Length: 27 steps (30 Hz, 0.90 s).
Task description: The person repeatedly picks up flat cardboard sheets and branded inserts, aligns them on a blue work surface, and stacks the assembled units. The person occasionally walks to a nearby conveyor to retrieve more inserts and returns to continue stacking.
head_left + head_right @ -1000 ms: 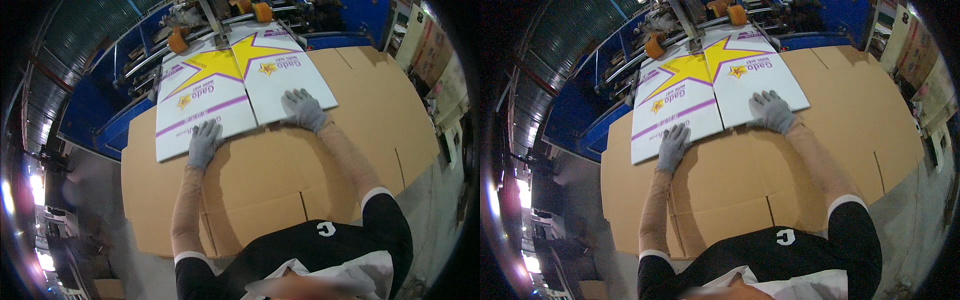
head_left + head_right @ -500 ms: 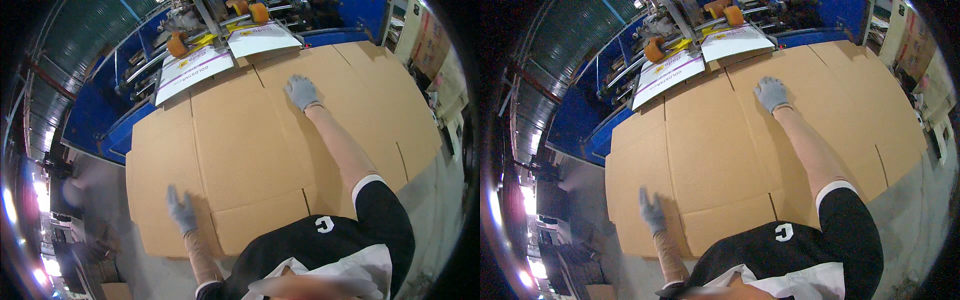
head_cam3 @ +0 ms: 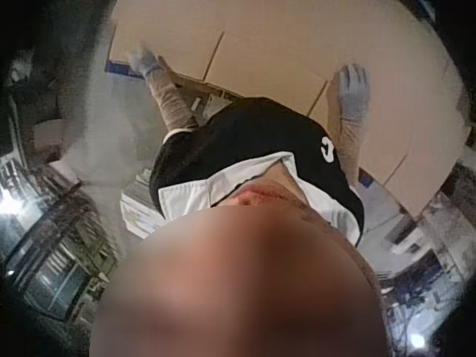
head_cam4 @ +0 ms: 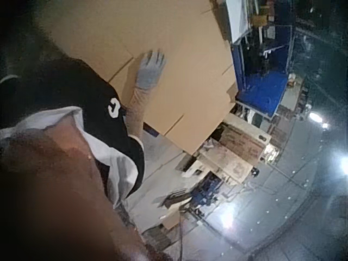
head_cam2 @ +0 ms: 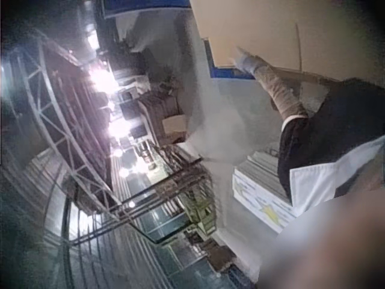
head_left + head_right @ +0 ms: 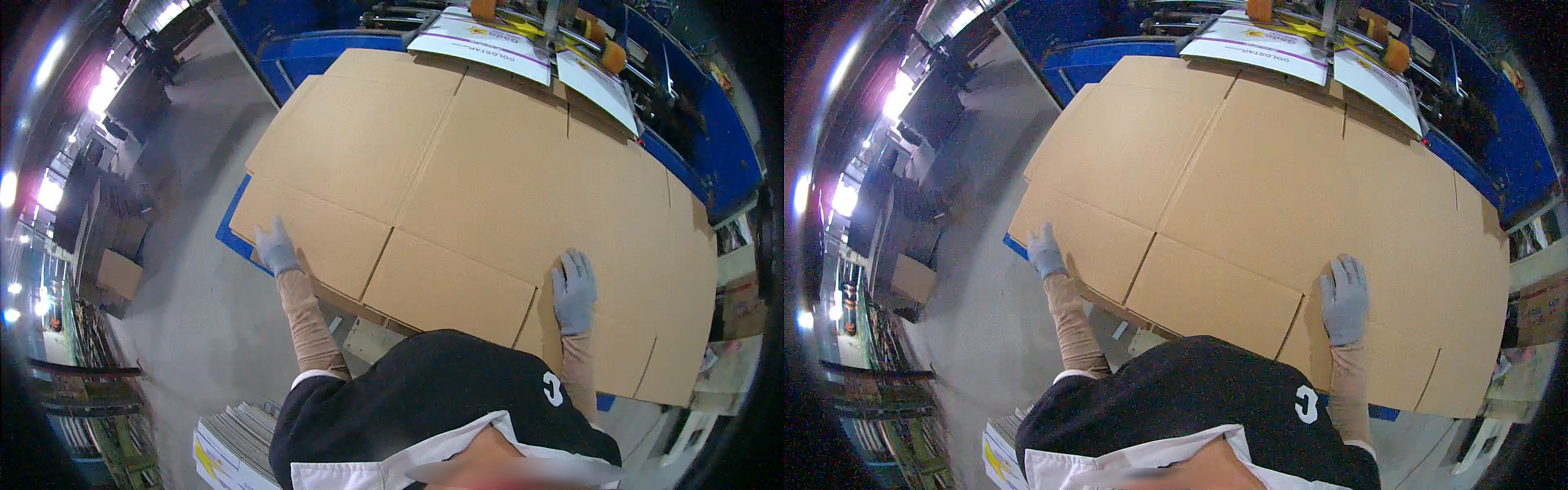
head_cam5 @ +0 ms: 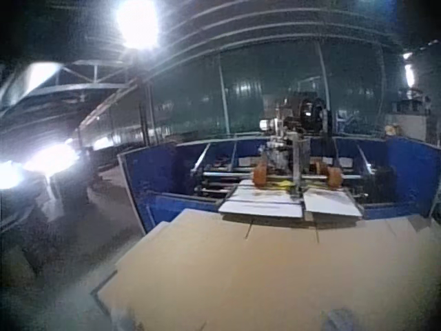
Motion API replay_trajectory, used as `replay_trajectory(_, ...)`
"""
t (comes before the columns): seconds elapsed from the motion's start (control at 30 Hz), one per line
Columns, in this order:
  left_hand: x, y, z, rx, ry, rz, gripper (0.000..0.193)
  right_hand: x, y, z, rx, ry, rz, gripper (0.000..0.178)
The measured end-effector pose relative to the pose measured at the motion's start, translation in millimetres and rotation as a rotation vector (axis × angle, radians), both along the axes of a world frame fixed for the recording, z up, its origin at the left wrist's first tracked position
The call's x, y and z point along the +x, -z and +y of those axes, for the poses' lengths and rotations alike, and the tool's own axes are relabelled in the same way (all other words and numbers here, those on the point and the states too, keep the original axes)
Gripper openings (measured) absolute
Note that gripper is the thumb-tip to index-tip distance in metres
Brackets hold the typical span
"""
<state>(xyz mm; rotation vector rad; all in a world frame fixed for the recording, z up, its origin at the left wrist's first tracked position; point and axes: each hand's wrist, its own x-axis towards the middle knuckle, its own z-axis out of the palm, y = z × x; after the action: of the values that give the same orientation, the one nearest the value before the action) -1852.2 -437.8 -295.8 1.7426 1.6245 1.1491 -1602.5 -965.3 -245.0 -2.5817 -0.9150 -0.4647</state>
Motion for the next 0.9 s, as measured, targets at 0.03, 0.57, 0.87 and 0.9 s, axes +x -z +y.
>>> replay_trajectory(0.03, -8, -5, 8, -0.081, 0.04, -0.268, 0.04, -6, 0, -1, 0.016, -0.01, -0.005, 0.033)
replay_trajectory(0.57, -4, -134, -88, 0.019, 0.797, -0.745, 0.029, -9, 25, -121, 0.448, 0.694, -0.03, 0.03)
replay_trajectory(0.87, 58, -201, -66, 0.284, 0.839, -0.415, 0.026, -145, 43, -345, 1.072, 1.782, 0.1, 0.072)
replay_trajectory(0.9, 59, -200, -65, 0.281, 0.847, -0.409, 0.025, -160, 46, -346, 1.312, 1.654, 0.176, 0.071)
